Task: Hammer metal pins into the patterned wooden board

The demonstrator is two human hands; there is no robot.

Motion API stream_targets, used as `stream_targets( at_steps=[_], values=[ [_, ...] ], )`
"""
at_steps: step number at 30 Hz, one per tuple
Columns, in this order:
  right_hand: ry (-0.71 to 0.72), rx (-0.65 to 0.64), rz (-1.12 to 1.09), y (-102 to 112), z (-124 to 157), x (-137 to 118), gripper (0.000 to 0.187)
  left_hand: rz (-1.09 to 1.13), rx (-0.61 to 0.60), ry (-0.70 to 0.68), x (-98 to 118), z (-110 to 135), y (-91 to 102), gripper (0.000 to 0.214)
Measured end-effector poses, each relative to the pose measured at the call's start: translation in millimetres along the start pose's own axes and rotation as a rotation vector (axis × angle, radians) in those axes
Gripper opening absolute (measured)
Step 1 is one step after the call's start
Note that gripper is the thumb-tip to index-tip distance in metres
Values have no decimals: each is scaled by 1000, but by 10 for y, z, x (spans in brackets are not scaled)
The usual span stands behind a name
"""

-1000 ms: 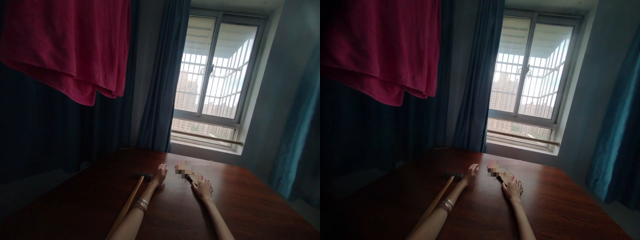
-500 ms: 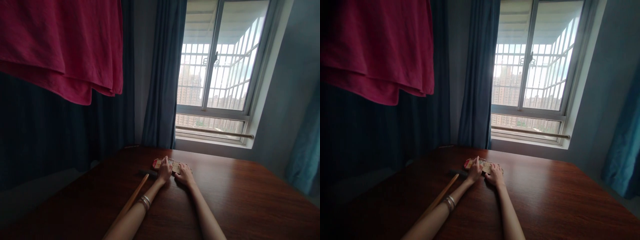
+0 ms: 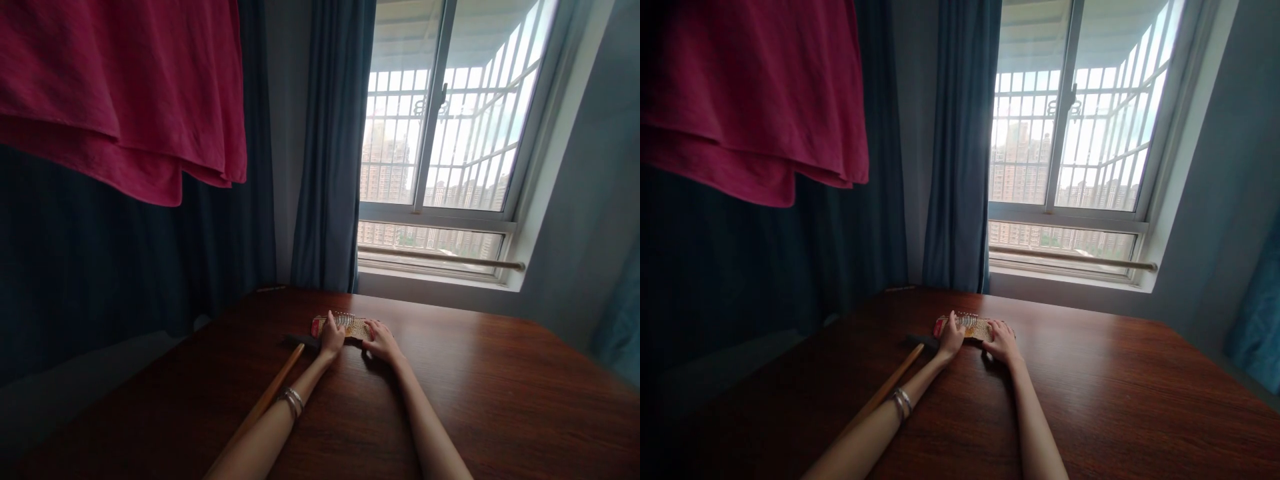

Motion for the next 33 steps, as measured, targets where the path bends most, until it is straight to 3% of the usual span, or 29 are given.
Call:
stream_targets(
  at_steps=[6,11,13,23,33],
  values=[
    [-1,9,-23,-23,-75,-13,65,-11,-8,-18,16,-8,4,60],
    [-16,131,-72,-51,-141,-170,31,8,-20,-42,-8,-38,-38,55],
    [-29,171,-93,-70,-144,-199,26,18,-28,-57,-16,-44,-55,51],
    [-47,221,-131,-131,-123,-148,25,-24,31,-156,49,-40,-12,29],
    [-55,247,-168,-188,-133,-88,26,-28,25,-178,56,-40,0,24]
  ],
)
Point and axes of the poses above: each hand's wrist, its own z-axis away from the middle knuckle, its own y-axis out of the back of the hand, x = y × z, the point moved 7 cm from there along -z, towards the middle knuckle, and after that the axes turned 5 degrees about -x, right-handed, at the moved point
